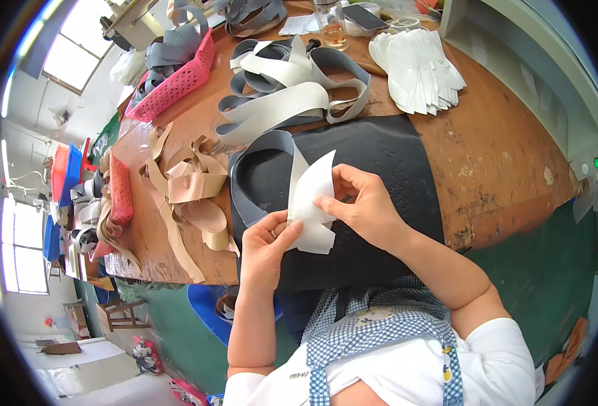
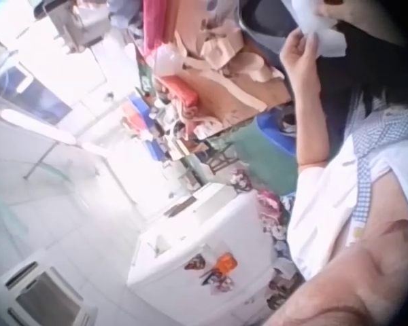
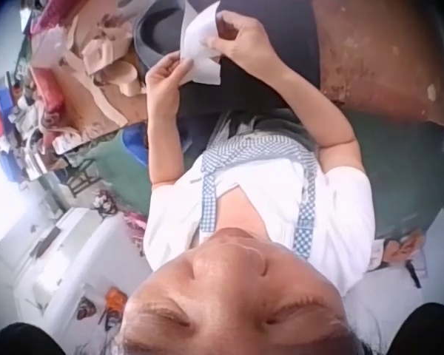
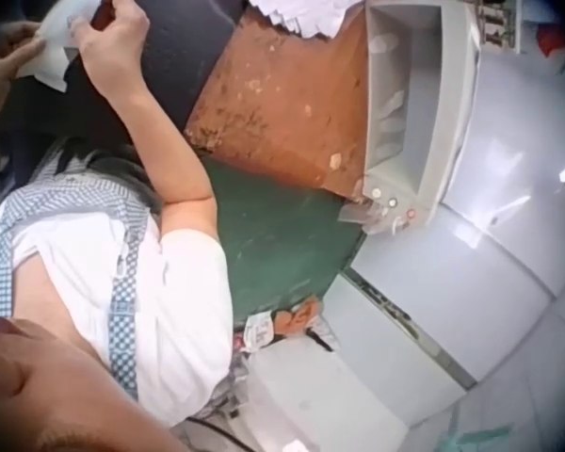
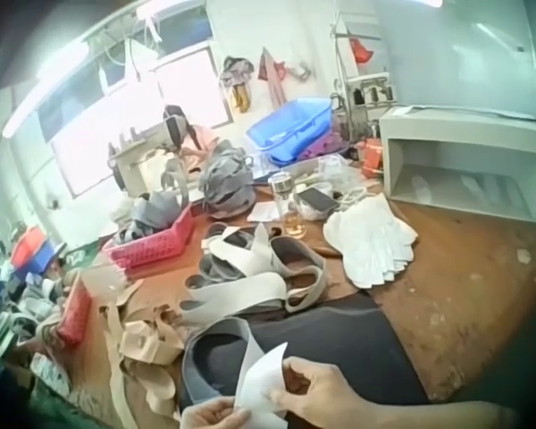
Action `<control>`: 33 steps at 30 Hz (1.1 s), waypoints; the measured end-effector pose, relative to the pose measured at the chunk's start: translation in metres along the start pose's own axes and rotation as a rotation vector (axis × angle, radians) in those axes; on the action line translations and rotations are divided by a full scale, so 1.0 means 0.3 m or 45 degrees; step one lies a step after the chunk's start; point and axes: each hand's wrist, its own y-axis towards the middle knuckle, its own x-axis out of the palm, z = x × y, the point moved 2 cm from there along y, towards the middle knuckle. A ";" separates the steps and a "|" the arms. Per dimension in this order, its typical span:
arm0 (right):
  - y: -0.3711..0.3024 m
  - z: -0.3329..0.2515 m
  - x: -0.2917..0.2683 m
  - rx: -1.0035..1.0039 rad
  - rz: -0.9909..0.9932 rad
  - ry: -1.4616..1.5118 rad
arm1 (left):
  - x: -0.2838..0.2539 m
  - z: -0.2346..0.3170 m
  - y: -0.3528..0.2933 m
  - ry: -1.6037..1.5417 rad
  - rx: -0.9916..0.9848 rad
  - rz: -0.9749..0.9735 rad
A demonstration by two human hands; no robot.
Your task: Assembling and aligning internal shoe lining and padding components.
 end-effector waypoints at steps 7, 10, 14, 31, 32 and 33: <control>0.008 -0.001 0.010 -0.005 0.036 0.058 | -0.006 -0.005 -0.001 -0.011 0.013 0.022; 0.010 -0.007 0.014 0.001 0.046 0.081 | -0.009 -0.009 0.002 -0.024 0.011 0.020; 0.010 -0.010 0.014 -0.031 0.042 0.091 | -0.010 -0.004 0.000 -0.040 0.007 0.012; 0.002 0.050 0.026 0.222 0.020 0.456 | -0.012 0.006 -0.024 0.090 -0.059 -0.059; -0.001 0.055 0.027 0.222 0.015 0.454 | -0.012 0.005 -0.030 0.087 -0.056 -0.056; 0.000 0.065 0.026 0.212 0.050 0.434 | -0.010 0.005 -0.031 0.080 -0.066 -0.050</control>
